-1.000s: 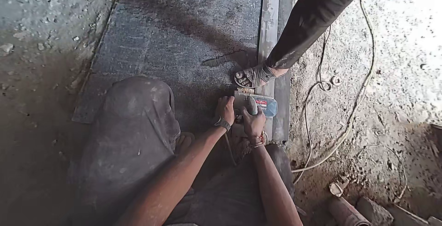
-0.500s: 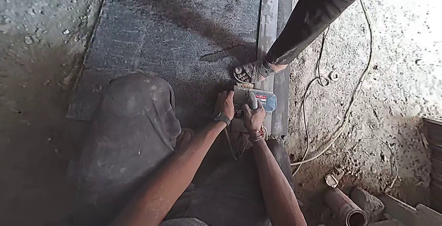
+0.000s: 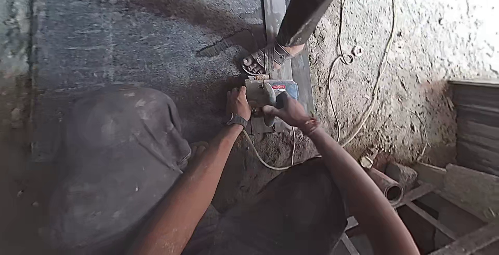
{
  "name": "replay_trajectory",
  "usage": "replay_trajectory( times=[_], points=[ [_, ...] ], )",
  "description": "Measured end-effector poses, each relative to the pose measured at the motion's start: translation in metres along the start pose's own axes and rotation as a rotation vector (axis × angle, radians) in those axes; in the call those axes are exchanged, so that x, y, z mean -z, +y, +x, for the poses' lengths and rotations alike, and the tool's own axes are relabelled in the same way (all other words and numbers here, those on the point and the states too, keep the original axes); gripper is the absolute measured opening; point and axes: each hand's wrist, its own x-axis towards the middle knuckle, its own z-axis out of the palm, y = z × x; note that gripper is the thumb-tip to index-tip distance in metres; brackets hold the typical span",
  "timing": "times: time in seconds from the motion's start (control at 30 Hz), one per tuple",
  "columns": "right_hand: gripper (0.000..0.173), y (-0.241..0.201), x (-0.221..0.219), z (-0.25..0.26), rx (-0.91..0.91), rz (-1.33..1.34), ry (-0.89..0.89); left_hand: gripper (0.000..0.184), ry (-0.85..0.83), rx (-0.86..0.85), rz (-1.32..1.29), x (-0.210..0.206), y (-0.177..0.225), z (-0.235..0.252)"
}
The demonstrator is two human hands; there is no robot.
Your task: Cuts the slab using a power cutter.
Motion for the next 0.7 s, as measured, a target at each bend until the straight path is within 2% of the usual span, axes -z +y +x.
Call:
replay_trajectory(
  times=[0.07,0.1,0.2,0.3,0.4,0.47,0.57,0.63,0.7],
  points=[
    [0.056,0.041,0.014,-0.022,0.059,0.155,0.08,0.059,0.001,0.005,-0.009,0.0,0.002,0.002],
    [0.048,0.063,0.017,-0.034,0.009,0.206,0.136,0.058,0.007,0.006,-0.005,-0.001,0.001,0.003],
    [0.051,0.136,-0.016,-0.07,-0.316,0.15,0.212,0.061,-0.005,0.005,0.012,-0.002,0.0,0.002],
    [0.058,0.191,-0.089,-0.101,-0.499,0.07,0.146,0.06,0.0,0.008,0.034,0.0,0.004,0.005],
    [0.052,0.197,-0.155,-0.127,-0.709,0.152,0.368,0.059,-0.015,0.012,0.045,0.0,0.002,0.005],
    [0.057,0.195,-0.185,-0.138,-0.859,0.245,0.526,0.06,-0.02,0.016,0.035,-0.001,0.001,0.006],
    [0.05,0.194,-0.218,-0.141,-0.982,0.42,0.478,0.061,-0.013,0.008,0.037,-0.003,-0.001,0.008],
    [0.054,0.191,-0.232,-0.139,-1.051,0.687,0.437,0.06,-0.013,0.004,0.043,-0.005,-0.001,0.008],
    [0.055,0.175,-0.231,-0.127,-1.175,1.039,0.517,0.061,-0.02,0.008,0.048,-0.003,0.0,0.008]
  ],
)
